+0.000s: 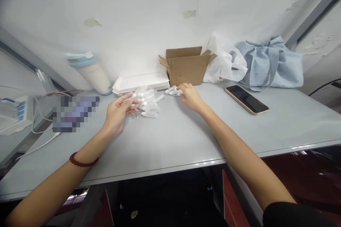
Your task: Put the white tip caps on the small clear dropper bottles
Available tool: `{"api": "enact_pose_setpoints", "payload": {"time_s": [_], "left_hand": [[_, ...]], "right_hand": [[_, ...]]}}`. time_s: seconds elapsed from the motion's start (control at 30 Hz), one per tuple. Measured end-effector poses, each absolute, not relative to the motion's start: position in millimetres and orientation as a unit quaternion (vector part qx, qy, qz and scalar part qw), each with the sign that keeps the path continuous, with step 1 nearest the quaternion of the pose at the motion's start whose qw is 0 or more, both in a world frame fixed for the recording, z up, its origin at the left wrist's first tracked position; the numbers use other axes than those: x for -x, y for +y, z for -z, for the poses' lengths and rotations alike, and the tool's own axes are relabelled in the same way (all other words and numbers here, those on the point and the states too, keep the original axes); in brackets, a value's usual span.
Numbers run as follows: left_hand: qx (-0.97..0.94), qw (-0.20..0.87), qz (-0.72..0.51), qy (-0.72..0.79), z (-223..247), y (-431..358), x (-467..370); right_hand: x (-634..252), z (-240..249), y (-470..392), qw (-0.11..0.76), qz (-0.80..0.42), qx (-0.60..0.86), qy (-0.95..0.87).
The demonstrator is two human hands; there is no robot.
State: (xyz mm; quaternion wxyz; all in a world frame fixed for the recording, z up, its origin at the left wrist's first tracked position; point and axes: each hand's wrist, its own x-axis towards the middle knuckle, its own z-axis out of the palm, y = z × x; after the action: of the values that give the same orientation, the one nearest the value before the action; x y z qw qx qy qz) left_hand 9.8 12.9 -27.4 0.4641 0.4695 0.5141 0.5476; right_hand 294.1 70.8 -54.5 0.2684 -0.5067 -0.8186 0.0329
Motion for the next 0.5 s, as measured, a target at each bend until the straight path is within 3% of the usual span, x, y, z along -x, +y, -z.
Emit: {"api": "enact_pose_setpoints", "payload": {"time_s": [0.5], "left_hand": [[-0.470,0.448,-0.555,0.520,27,12,-13]], "right_hand": [[-277,55,65,0.188,-0.024,0.559,-0.807]]}}
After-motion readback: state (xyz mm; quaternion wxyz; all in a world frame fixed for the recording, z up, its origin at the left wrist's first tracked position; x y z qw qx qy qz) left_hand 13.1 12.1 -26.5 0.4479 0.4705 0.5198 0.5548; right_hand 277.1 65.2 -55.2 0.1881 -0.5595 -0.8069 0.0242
